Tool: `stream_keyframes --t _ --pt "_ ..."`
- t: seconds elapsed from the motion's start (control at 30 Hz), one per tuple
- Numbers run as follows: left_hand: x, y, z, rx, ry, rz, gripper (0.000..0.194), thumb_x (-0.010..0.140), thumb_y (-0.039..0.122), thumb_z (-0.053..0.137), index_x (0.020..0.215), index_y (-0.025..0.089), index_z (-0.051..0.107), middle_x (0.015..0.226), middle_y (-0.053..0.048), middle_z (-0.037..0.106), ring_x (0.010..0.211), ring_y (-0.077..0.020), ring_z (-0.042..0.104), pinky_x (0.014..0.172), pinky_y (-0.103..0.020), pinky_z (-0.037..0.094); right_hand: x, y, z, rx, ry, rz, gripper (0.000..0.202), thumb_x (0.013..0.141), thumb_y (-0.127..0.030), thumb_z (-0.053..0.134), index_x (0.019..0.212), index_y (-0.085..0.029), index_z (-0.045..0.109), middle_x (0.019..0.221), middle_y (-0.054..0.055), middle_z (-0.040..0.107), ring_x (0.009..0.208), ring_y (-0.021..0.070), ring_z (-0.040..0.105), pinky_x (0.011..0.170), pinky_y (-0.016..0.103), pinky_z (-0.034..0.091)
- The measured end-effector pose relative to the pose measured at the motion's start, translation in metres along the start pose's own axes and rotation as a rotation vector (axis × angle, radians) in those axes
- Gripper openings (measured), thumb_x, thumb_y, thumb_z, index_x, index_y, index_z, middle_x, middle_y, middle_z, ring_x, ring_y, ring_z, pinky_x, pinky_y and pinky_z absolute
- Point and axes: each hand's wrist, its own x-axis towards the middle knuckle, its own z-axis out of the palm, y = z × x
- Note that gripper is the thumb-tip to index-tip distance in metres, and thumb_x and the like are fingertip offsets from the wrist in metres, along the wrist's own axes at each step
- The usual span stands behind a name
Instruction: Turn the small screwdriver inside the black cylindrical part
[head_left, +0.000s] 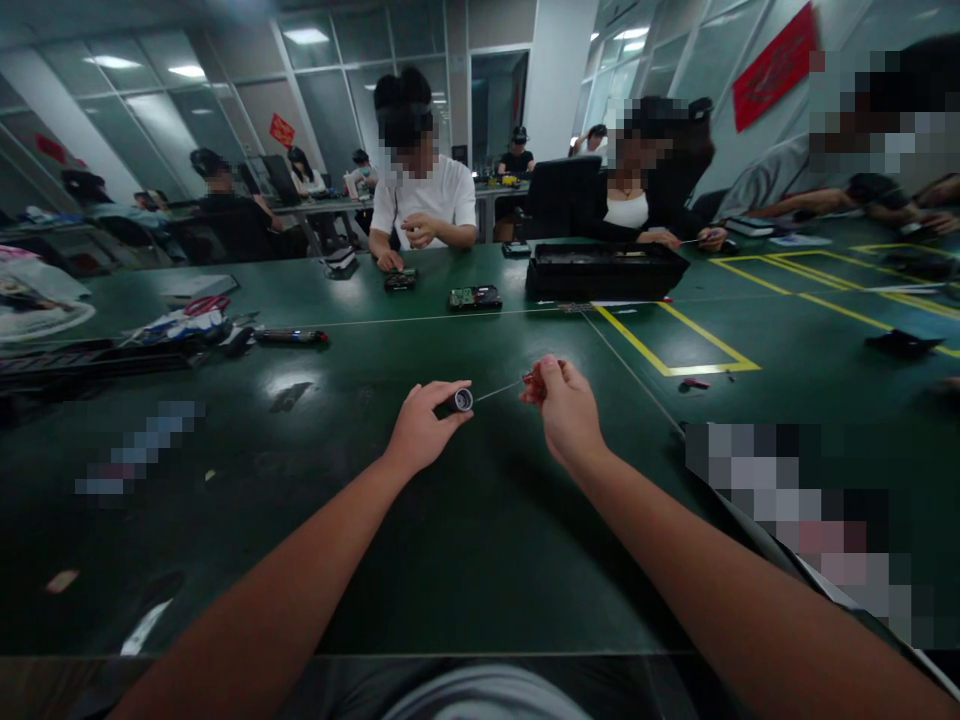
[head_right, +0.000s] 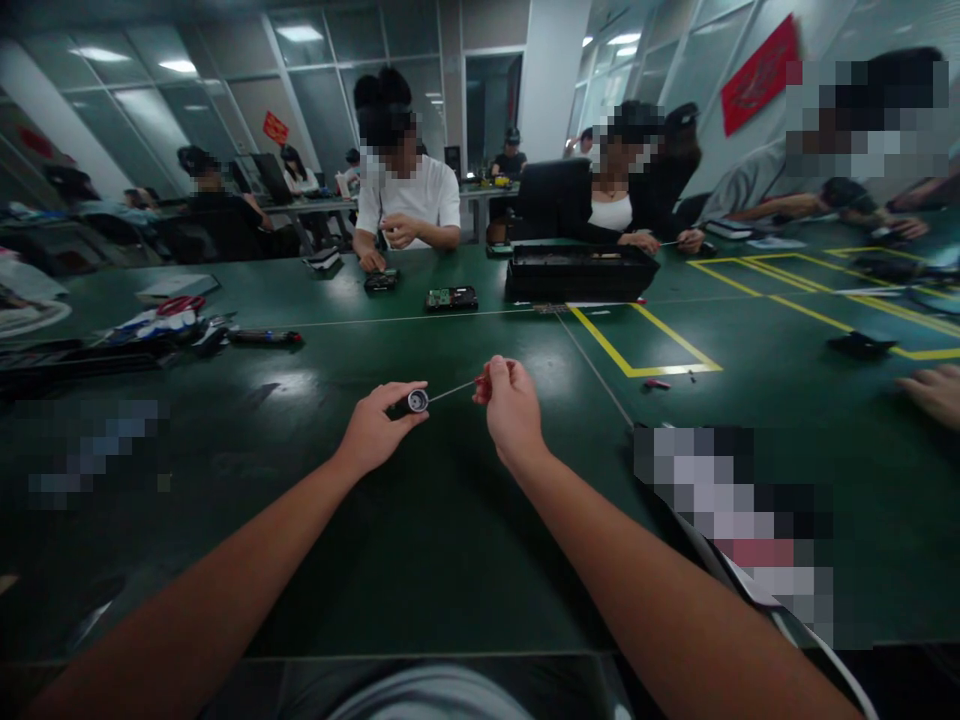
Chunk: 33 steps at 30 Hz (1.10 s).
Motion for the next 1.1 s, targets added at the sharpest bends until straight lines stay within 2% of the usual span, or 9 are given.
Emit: stream_keyframes --t 0.13,0.27,0.6,0.7,0.8,0.9,1.0,1.1 --pt "-0.001 0.0 0.0 0.001 0.001 0.008 0.041 0.084 0.019 0.076 0.123 0.028 0.069 0.124 -0.006 0.071 0.118 -0.0269 0.062 0.115 -0.058 0.035 -0.011 -0.005 0.004 -0.142 -0.086 -0.143 0.025 0.096 -0.047 0.054 0.092 -0.023 0.059 0.079 0.001 0.065 0.07 0.0154 0.061 0.068 0.032 0.051" --pt "-0.001 0.001 0.0 0.004 -0.006 0.01 0.042 0.084 0.02 0.077 0.124 0.029 0.069 0.123 -0.006 0.071 0.117 -0.0272 0.063 0.115 -0.059 0.035 -0.017 -0.011 0.005 -0.237 -0.109 -0.207 0.023 0.098 -0.045 0.052 0.095 -0.024 0.06 0.08 0.001 0.066 0.072 0.0161 0.062 0.07 0.032 0.05" --pt "-0.002 0.002 0.0 0.003 -0.021 -0.003 0.043 0.083 0.021 0.078 0.124 0.03 0.069 0.122 -0.005 0.072 0.117 -0.0278 0.063 0.116 -0.06 0.031 -0.019 -0.013 0.003 -0.341 -0.152 -0.269 0.024 0.099 -0.045 0.051 0.096 -0.024 0.061 0.083 0.002 0.069 0.075 0.0176 0.065 0.071 0.033 0.05" --pt "-0.002 0.003 0.0 0.002 -0.02 -0.01 0.042 0.083 0.02 0.078 0.123 0.03 0.07 0.122 -0.005 0.072 0.117 -0.0278 0.063 0.116 -0.06 0.031 -0.02 -0.018 0.003 -0.382 -0.182 -0.271 0.024 0.098 -0.045 0.053 0.093 -0.024 0.062 0.072 0.0 0.065 0.065 0.0166 0.061 0.065 0.032 0.046" --pt "-0.001 0.001 0.001 0.003 -0.016 -0.012 0.041 0.082 0.019 0.078 0.121 0.029 0.071 0.122 -0.005 0.072 0.118 -0.0279 0.063 0.116 -0.06 0.032 -0.02 -0.022 0.002 -0.399 -0.203 -0.239 0.019 0.096 -0.038 0.053 0.088 -0.024 0.063 0.06 -0.004 0.057 0.054 0.0149 0.051 0.059 0.031 0.042" --pt "-0.001 -0.003 0.002 0.006 -0.011 -0.002 0.042 0.081 0.019 0.078 0.121 0.029 0.071 0.121 -0.006 0.072 0.116 -0.0276 0.064 0.112 -0.057 0.038 -0.021 -0.024 0.0 -0.396 -0.227 -0.221 0.015 0.093 -0.028 0.05 0.085 -0.024 0.062 0.06 -0.004 0.056 0.054 0.0153 0.051 0.057 0.03 0.039" --pt "-0.001 -0.007 0.003 0.001 -0.001 0.006 0.042 0.082 0.018 0.078 0.122 0.029 0.07 0.12 -0.006 0.072 0.114 -0.0269 0.064 0.107 -0.053 0.043 -0.021 -0.023 0.0 -0.474 -0.245 -0.268 0.021 0.096 -0.036 0.052 0.084 -0.025 0.063 0.06 -0.004 0.056 0.055 0.0157 0.051 0.056 0.03 0.035" --pt "-0.001 -0.007 0.003 -0.001 -0.008 -0.003 0.043 0.081 0.018 0.079 0.121 0.03 0.071 0.12 -0.005 0.072 0.113 -0.0269 0.064 0.109 -0.055 0.041 -0.021 -0.021 0.001 -0.529 -0.215 -0.32 0.03 0.099 -0.046 0.051 0.084 -0.025 0.066 0.065 -0.002 0.06 0.058 0.0163 0.053 0.059 0.031 0.035"
